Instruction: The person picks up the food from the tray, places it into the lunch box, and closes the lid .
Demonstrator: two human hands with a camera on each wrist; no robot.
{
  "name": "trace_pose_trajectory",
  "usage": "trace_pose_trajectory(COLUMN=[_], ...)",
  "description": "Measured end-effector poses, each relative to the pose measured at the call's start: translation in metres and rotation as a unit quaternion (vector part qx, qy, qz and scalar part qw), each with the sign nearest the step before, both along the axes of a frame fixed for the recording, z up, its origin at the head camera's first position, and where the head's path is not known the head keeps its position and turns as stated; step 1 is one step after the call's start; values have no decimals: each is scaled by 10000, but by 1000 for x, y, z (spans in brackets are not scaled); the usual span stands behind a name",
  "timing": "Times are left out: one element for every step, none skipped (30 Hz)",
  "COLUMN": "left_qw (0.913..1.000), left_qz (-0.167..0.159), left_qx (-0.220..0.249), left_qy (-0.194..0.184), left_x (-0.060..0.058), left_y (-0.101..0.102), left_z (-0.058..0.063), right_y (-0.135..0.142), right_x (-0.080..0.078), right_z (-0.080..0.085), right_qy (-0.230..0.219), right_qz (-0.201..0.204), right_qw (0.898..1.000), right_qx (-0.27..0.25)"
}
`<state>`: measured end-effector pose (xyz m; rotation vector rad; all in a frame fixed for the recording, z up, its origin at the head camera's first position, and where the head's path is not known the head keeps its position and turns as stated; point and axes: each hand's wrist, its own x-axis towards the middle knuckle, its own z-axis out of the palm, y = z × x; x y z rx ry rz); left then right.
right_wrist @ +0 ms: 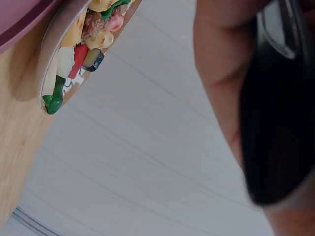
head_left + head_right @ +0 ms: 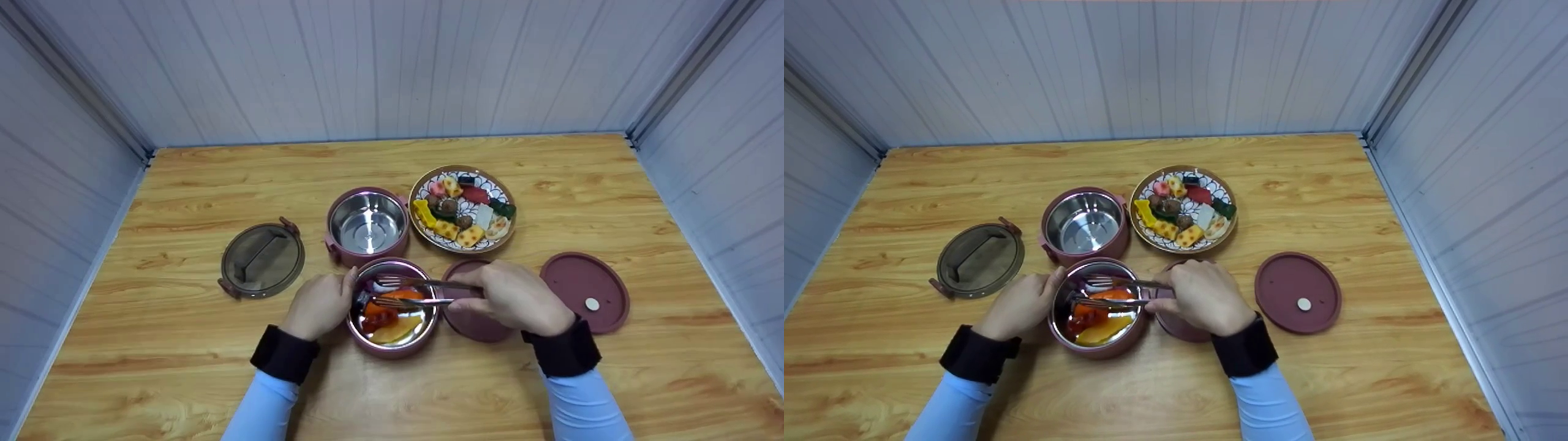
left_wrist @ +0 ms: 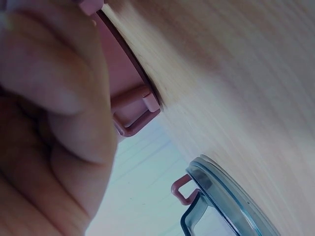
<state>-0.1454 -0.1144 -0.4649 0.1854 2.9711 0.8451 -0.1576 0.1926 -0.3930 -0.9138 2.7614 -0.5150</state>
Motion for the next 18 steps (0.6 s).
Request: trace_pose_trajectory(left_qw=[10000,10000,10000,10000,10000,10000,10000,10000,10000,10000,10000,10000,10000,10000,9999,9999,9999,9999], left_qz=[7,4,3,-3,-11,-9,0,8,15,17,23,29,31,33,33,41,50,56], left_qx=[6,5,4,1,-1,6,16,17,16,17,13,17,9,-2,-10,-18,-30,-36], left_qy=[-18,-21,-25,-32,-33,-48,-63,-70,-78,-81,-82,-89,-87,-88,-95,-108,-116,-126], left_x=[0,0,0,0,0,0,0,0,0,0,0,0,0,0,0,0,-1,-1], left_y=[0,0,0,0,0,0,0,0,0,0,0,0,0,0,0,1,1,0], left_z=[0,0,0,0,0,0,1,1,1,1,1,1,1,1,0,0,0,0], right_y=[0,0,1,1,3,4,7,9,12,16,19,23,27,31,36,41,46,51], right_x=[0,0,0,0,0,0,0,0,-1,-1,-2,-3,-4,-6,-8,-10,-12,-14], right_z=[0,0,1,2,2,3,4,6,8,9,10,11,13,14,14,14,15,15], right_qy=[-11,-19,1,35,82,133,192,254,324,411,498,585,685,816,974,1136,1264,1376], right_qz=[15,35,57,49,45,25,-24,-93,-176,-257,-353,-469,-597,-739,-875,-1021,-1195,-1376], right_qw=[10000,10000,10000,10000,10000,9999,9998,9996,9993,9988,9980,9968,9950,9924,9891,9851,9810,9767], right_qx=[6,-3,-3,7,10,1,-2,-18,-35,-102,-176,-282,-412,-549,-676,-791,-856,-901])
